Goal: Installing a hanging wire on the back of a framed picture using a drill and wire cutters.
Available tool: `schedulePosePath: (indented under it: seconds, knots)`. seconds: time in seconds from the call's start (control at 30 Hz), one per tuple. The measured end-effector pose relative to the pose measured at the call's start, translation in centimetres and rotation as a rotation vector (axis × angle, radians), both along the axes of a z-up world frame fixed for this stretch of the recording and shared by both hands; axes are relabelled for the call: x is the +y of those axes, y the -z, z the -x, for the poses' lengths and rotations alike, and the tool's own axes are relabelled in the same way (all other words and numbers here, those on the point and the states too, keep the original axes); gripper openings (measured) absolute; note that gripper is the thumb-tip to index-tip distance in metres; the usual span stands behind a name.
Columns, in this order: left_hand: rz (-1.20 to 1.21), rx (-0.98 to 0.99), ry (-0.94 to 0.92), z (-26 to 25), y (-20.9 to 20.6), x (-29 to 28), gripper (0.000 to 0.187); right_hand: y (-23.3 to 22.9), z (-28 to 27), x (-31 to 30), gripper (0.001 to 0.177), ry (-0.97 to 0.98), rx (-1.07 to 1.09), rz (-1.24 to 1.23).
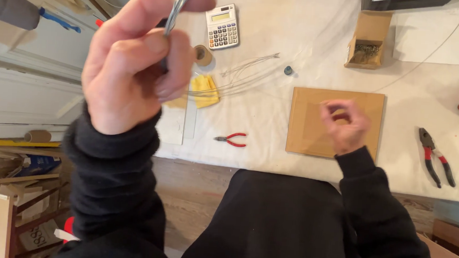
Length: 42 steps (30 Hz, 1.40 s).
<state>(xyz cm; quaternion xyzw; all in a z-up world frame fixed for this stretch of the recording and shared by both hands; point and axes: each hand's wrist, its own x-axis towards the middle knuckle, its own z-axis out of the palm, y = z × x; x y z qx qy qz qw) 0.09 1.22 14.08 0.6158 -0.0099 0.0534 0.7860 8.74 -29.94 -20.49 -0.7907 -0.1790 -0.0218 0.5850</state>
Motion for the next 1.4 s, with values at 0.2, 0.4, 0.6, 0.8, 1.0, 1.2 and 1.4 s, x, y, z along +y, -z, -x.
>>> schedulePosePath:
  seconds: [0.2, 0.4, 0.6, 0.8, 1.0, 1.2, 1.4]
  knots:
    - [-0.24, -0.04, 0.081, 1.7, 1.8, 2.6, 0.022, -1.1, -3.0, -2.5, 0.015, 0.144, 0.011, -0.347]
    - [-0.433, -0.085, 0.226, 1.9, 4.6, 3.3, 0.019, -0.1, -4.7, -3.5, 0.027, 0.087, 0.208, -0.498]
    - [-0.788, -0.306, 0.333, 0.8, 4.3, 1.8, 0.022, 2.8, -3.7, 4.2, 0.083, -0.527, 1.073, -0.356]
    - [-0.945, -0.399, 0.4, 1.1, 3.2, 1.6, 0.02, 0.2, -0.3, 11.0, 0.076, -0.88, 0.905, -0.405]
    - [-0.989, -0.383, 0.403, 1.3, 4.2, 2.2, 0.02, 1.5, 0.3, 14.4, 0.066, -0.645, 1.075, -0.591]
    - [-1.023, -0.44, 0.384, 0.1, 4.8, 1.8, 0.022, 4.7, -1.5, 18.0, 0.056, -0.315, 0.517, -0.135]
    - [-1.209, -0.543, 0.138, 0.9, 4.9, 2.0, 0.019, 7.3, -2.7, 17.4, 0.034, -0.451, 0.704, -0.36]
